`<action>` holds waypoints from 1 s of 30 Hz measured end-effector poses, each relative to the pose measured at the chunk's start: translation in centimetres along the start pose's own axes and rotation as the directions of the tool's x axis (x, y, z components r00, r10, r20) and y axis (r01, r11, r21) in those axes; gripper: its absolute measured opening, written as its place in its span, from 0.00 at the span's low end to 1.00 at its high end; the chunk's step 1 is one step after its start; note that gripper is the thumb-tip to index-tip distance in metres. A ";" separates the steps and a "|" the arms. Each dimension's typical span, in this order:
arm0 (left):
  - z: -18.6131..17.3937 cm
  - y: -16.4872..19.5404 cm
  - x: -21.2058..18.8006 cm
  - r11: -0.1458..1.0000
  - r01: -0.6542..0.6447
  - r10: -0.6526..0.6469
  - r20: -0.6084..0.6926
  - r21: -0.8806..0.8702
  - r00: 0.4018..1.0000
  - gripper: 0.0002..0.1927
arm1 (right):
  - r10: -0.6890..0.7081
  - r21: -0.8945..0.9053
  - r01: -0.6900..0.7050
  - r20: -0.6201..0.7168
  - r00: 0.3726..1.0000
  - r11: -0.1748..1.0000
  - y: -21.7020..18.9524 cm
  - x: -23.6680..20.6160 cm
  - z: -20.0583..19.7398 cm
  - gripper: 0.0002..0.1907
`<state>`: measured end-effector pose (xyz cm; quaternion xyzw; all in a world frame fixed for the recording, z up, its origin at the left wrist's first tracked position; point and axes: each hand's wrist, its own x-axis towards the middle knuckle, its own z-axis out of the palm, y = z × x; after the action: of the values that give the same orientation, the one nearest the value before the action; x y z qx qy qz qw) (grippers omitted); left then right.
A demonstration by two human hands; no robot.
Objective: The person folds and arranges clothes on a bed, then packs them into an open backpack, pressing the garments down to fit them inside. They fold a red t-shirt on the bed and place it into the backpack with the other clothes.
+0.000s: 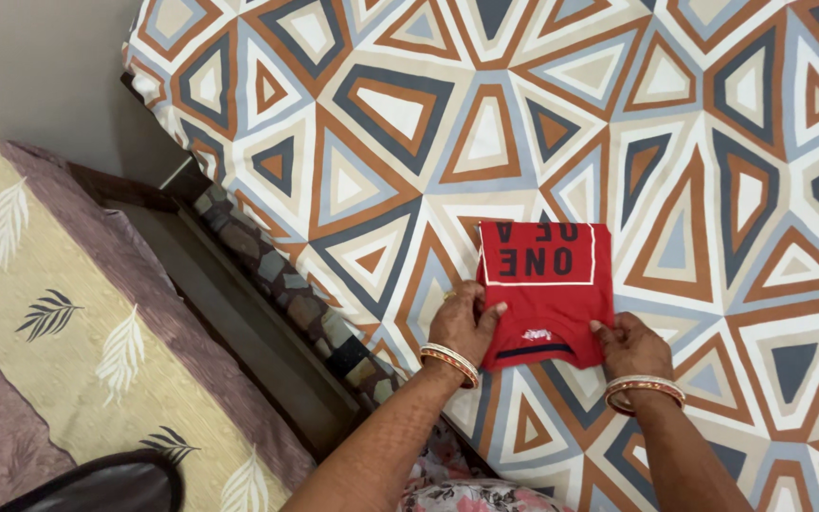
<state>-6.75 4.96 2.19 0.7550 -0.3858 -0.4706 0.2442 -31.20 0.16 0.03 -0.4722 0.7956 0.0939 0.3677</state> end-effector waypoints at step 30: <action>-8.5 -0.1 -6.2 0.357 0.364 0.248 0.463 -0.860 0.851 0.37 | -0.403 0.772 -0.286 0.564 0.721 0.568 -4.0 -3.4 -3.7 0.35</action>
<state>-0.68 10.16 9.07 0.3363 -0.0717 -0.7978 0.4952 -28.78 -1.55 5.73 -0.2031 0.5288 -0.1311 0.8136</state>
